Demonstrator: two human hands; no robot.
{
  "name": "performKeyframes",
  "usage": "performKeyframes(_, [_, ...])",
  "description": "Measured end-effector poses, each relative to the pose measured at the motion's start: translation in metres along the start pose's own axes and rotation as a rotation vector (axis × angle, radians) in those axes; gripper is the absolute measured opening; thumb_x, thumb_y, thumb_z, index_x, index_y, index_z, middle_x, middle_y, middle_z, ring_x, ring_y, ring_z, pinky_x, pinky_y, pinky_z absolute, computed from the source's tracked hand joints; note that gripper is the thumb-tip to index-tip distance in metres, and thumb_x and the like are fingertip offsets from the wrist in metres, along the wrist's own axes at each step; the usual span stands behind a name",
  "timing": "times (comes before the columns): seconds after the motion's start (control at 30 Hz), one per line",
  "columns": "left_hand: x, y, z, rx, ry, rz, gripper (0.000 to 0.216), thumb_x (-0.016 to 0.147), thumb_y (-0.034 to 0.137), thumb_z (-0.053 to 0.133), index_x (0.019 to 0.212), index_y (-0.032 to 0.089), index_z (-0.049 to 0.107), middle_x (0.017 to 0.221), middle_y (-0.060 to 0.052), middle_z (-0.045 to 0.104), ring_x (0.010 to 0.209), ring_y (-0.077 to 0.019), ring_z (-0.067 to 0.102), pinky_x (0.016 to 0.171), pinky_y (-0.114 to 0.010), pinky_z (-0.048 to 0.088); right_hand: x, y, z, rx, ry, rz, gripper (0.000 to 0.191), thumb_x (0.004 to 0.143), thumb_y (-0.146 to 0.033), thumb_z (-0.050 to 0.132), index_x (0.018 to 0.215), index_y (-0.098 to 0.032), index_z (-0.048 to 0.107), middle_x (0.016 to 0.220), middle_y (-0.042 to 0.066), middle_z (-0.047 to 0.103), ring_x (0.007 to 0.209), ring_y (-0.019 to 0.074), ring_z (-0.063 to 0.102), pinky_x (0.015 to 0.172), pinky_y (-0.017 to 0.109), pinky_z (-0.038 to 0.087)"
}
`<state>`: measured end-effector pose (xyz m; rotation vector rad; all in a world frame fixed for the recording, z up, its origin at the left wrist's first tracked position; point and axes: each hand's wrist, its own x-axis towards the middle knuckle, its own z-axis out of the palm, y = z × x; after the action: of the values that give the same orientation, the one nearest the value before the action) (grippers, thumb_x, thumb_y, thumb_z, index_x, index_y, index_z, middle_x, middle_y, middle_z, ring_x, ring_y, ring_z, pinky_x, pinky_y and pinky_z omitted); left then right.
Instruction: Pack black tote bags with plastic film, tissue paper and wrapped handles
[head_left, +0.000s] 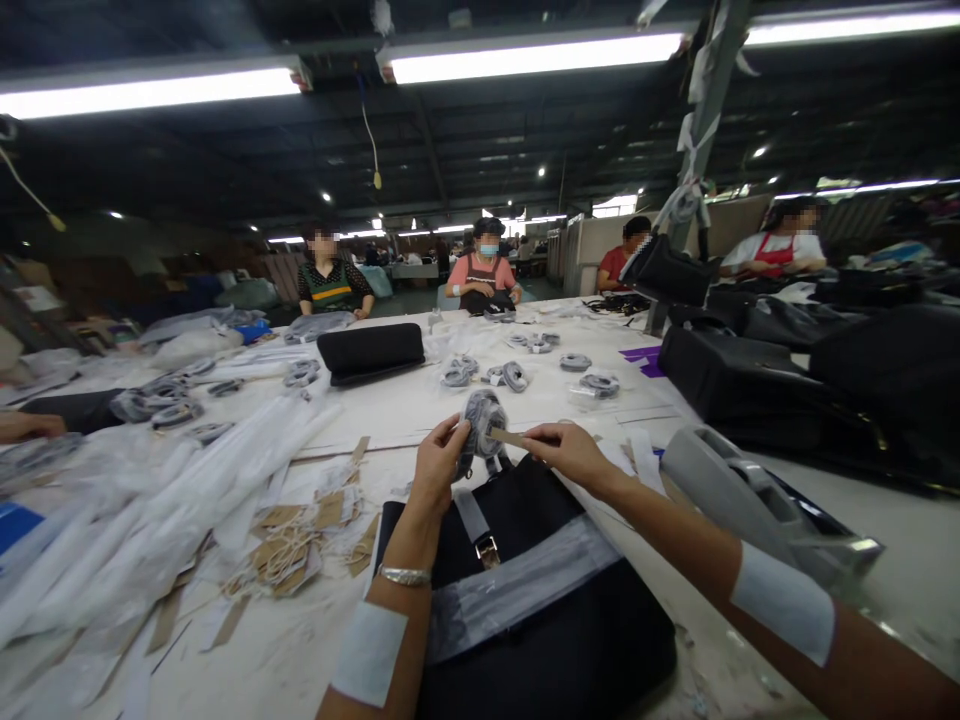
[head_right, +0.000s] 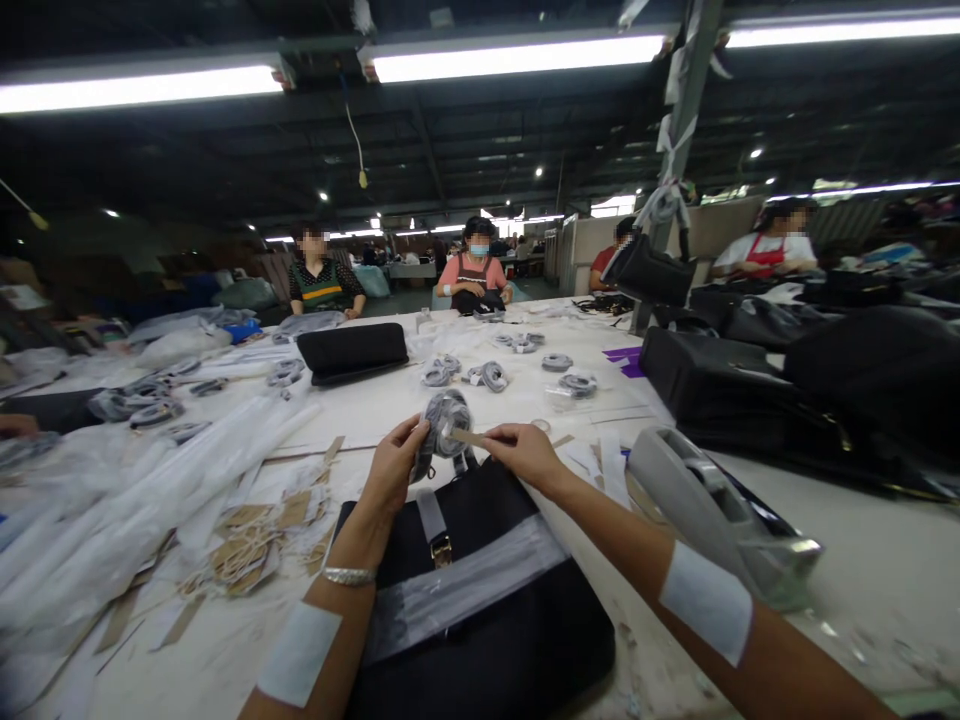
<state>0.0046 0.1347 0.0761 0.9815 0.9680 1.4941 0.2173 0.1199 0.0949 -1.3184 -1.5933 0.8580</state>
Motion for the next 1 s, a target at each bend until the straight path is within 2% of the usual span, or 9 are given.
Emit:
performKeyframes(0.13, [-0.005,0.002,0.004,0.040,-0.070,0.051,0.064,0.068,0.048,0.081,0.119,0.013,0.067,0.094,-0.009,0.074,0.059,-0.0123,0.063,0.049,-0.022,0.048,0.016,-0.007,0.025,0.152,0.051,0.055,0.019,0.063,-0.035,0.080,0.073,-0.019,0.077,0.060,0.001,0.068,0.061,0.0163,0.060,0.061,0.028,0.042])
performKeyframes(0.23, [-0.005,0.002,0.005,0.083,-0.093,0.106,0.055,0.069,0.044,0.081,0.114,0.014,0.070,0.098,-0.009,0.075,0.075,-0.0165,0.069,0.066,-0.026,0.055,0.028,-0.011,0.041,0.322,-0.015,0.100,0.016,0.061,-0.030,0.080,0.071,-0.019,0.077,0.063,0.001,0.069,0.063,0.0146,0.058,0.062,0.027,0.041])
performKeyframes(0.33, [0.000,-0.002,0.002,0.147,-0.080,0.190,0.046,0.071,0.040,0.080,0.109,0.013,0.072,0.104,-0.010,0.075,0.094,-0.0212,0.070,0.085,-0.031,0.054,0.034,-0.011,0.054,0.437,-0.093,0.141,0.017,0.065,-0.032,0.077,0.076,-0.019,0.077,0.068,0.002,0.069,0.064,0.0131,0.056,0.061,0.026,0.041])
performKeyframes(0.47, [0.009,-0.010,-0.007,0.293,-0.098,0.318,0.034,0.080,0.036,0.071,0.108,0.015,0.073,0.108,-0.009,0.074,0.102,-0.0233,0.069,0.095,-0.036,0.051,0.034,-0.006,0.059,0.599,-0.231,0.181,0.023,0.067,-0.036,0.077,0.084,-0.020,0.075,0.085,0.004,0.071,0.075,0.0141,0.059,0.066,0.025,0.045])
performKeyframes(0.6, [0.014,-0.015,-0.013,0.447,-0.090,0.387,0.029,0.084,0.032,0.067,0.108,0.018,0.074,0.111,-0.009,0.073,0.107,-0.0240,0.066,0.098,-0.038,0.049,0.028,-0.003,0.055,0.740,-0.320,0.245,0.032,0.073,-0.048,0.075,0.091,-0.021,0.074,0.095,0.004,0.071,0.085,0.0162,0.061,0.070,0.027,0.048])
performKeyframes(0.67, [0.013,-0.016,-0.013,0.519,-0.102,0.436,0.026,0.084,0.029,0.066,0.106,0.018,0.075,0.110,-0.009,0.072,0.107,-0.0237,0.066,0.097,-0.037,0.049,0.025,-0.002,0.055,0.752,-0.307,0.290,0.036,0.074,-0.052,0.075,0.091,-0.020,0.074,0.093,0.004,0.071,0.084,0.0157,0.060,0.066,0.025,0.045])
performKeyframes(0.8, [0.007,-0.015,-0.008,0.627,-0.167,0.497,0.021,0.084,0.022,0.066,0.101,0.022,0.077,0.105,-0.007,0.072,0.101,-0.0220,0.065,0.095,-0.035,0.048,0.021,0.000,0.061,0.678,-0.175,0.345,0.040,0.069,-0.053,0.079,0.083,-0.017,0.074,0.082,0.004,0.070,0.076,0.0136,0.058,0.060,0.025,0.039])
performKeyframes(0.93, [0.003,-0.017,-0.002,0.564,-0.171,0.441,0.020,0.084,0.025,0.067,0.103,0.021,0.074,0.105,-0.008,0.070,0.100,-0.0222,0.066,0.092,-0.034,0.049,0.021,0.001,0.065,0.682,-0.071,0.375,0.037,0.068,-0.049,0.080,0.085,-0.017,0.075,0.077,0.002,0.070,0.071,0.0127,0.056,0.061,0.025,0.038])
performKeyframes(1.0, [0.003,-0.019,0.000,0.470,-0.140,0.354,0.032,0.082,0.028,0.070,0.113,0.020,0.069,0.113,-0.010,0.067,0.093,-0.0205,0.068,0.084,-0.032,0.052,0.022,0.002,0.066,0.694,-0.038,0.387,0.035,0.068,-0.048,0.079,0.083,-0.017,0.075,0.076,0.001,0.070,0.069,0.0122,0.056,0.061,0.025,0.038])
